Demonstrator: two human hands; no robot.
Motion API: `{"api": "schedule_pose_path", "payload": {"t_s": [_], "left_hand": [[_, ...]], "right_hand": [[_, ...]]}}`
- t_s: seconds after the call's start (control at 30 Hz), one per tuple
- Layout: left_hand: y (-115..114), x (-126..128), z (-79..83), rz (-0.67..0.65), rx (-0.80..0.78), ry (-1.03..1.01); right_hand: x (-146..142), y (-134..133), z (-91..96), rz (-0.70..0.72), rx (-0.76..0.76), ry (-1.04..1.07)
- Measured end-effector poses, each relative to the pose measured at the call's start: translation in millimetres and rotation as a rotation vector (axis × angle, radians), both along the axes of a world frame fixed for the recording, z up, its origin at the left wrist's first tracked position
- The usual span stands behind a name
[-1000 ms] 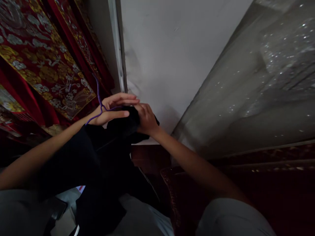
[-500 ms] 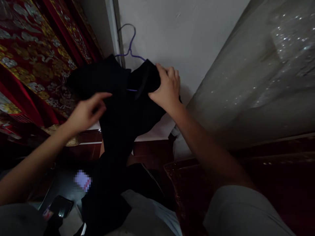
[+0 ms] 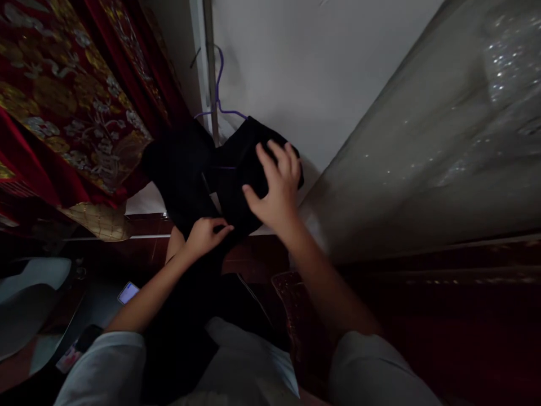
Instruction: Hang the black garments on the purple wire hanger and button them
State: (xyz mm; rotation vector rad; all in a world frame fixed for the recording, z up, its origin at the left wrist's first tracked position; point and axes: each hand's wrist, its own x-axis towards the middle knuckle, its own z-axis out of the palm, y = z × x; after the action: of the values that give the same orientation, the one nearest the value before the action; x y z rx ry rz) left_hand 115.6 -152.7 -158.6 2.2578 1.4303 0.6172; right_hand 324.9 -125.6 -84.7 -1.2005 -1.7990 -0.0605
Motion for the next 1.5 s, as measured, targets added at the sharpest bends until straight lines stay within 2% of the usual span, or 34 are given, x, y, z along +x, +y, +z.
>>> {"api": "schedule_pose_path", "payload": {"t_s": [0.07,0.13,0.2,0.23,0.3,0.4,0.5,0.67,0.8,1.0,1.17,1.23,1.3,1.43,1.5], "left_hand": [[-10.7,9.1,-12.1,0.057,0.060,-0.237],[-21.0,17.7,-21.3,0.133,0.115,-0.459],[-30.6,24.1,-27.4,0.190,0.129,-0.624],[-35.0,26.2,-29.2,0.206,0.128,-0.672],[-42.6,28.0,-30.6,0.217,0.126,-0.715],[-50.9,27.0,-28.5,0.231,0.138,-0.770],[-56.1,24.7,-23.8,0.219,0.123,-0.837],[-59.1,21.8,-17.7,0.150,0.120,-0.733],[-55.5,17.9,-15.9,0.232,0.216,-0.688],[-46.4,7.3,-9.3,0.128,0.241,-0.587],[-37.7,9.5,-9.1,0.132,0.359,-0.586],[-22.9,10.3,-1.4,0.191,0.429,-0.574],[5.0,8.3,16.2,0.256,0.522,-0.517],[84.1,-1.7,72.4,0.255,0.774,-0.392],[111.5,-3.3,98.5,0.207,0.854,-0.405]], "right_hand": [[-21.0,-25.3,-30.4,0.089,0.005,0.197],[-42.0,-47.9,-69.1,0.081,-0.016,0.464],[-57.9,-63.5,-106.7,0.025,-0.152,0.720],[-63.0,-68.2,-121.7,0.046,-0.228,0.805],[-67.4,-72.3,-140.0,0.159,-0.349,0.832],[-65.2,-71.9,-142.3,0.265,-0.394,0.756],[-63.5,-73.2,-135.8,0.264,-0.382,0.782],[-66.1,-81.3,-135.6,0.244,-0.370,0.844],[-62.4,-81.6,-131.8,0.260,-0.348,0.823],[-61.2,-83.1,-124.2,0.239,-0.457,0.882],[-60.3,-79.3,-116.6,0.218,-0.488,0.956],[-57.6,-75.4,-114.8,0.217,-0.490,0.951],[-55.6,-73.0,-118.6,0.223,-0.498,0.930],[-55.5,-80.3,-148.5,0.221,-0.556,0.879],[-53.4,-86.5,-166.2,0.203,-0.573,0.855]]}}
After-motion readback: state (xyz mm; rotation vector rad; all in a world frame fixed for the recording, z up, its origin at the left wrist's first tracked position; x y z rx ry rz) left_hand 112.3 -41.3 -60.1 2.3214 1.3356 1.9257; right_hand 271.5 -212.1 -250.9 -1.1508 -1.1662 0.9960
